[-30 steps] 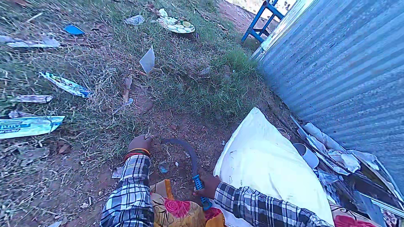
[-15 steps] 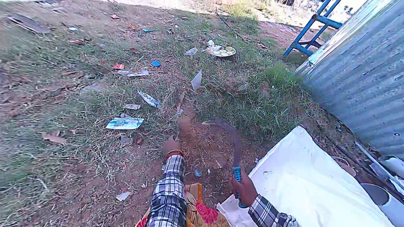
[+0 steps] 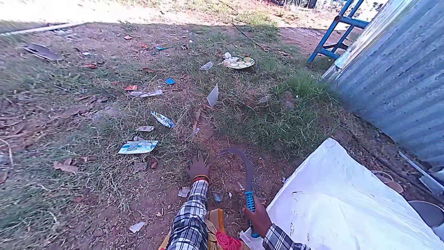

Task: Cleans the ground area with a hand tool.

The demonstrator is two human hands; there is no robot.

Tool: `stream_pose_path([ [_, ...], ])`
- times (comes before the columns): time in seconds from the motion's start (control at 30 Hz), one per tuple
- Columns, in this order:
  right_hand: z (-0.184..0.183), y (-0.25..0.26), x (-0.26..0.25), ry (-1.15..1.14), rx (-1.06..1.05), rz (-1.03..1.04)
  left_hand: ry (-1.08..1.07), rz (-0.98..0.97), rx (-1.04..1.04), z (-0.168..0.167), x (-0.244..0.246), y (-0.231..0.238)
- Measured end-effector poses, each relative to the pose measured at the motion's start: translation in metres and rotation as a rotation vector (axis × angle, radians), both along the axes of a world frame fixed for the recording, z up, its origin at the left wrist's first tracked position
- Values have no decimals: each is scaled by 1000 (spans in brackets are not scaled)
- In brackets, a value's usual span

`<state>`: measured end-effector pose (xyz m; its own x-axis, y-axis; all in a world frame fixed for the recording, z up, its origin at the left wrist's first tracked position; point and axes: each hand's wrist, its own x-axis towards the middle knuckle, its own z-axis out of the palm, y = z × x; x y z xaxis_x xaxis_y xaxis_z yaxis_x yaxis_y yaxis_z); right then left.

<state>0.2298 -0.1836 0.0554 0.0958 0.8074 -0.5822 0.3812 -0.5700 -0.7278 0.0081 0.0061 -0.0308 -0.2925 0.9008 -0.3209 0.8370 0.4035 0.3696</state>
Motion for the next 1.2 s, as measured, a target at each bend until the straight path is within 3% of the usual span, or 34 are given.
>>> stream_pose_path([
  [0.13, -13, 4, -7, 39, 6, -3, -37, 59, -23, 4, 1, 5],
  [0.23, -3, 18, -13, 87, 46, -25, -83, 76, -65, 11, -5, 7],
  [0.47, 21, 71, -36, 309, 380, -257, -185, 116, -126, 22, -14, 14],
  [0.53, -3, 73, -36, 171, 340, -184, -214, 124, -128, 21, -17, 15],
  [0.63, -29, 36, -32, -99, -35, 112, -242, 148, -124, 20, -20, 16],
  [0.7, -43, 2, -29, -137, -130, 161, -257, 158, -129, 23, -21, 17],
  [0.83, -27, -5, -18, -65, -85, 94, -274, 176, -130, 26, -19, 16],
  [1.03, -6, 77, -42, 99, 319, -234, -322, 208, -84, 23, -22, 15],
  [1.1, -22, 81, -48, -70, 263, -136, -339, 221, -85, 23, -24, 14],
  [1.2, -52, 42, -48, -215, -66, 128, -373, 249, -79, 23, -26, 16],
])
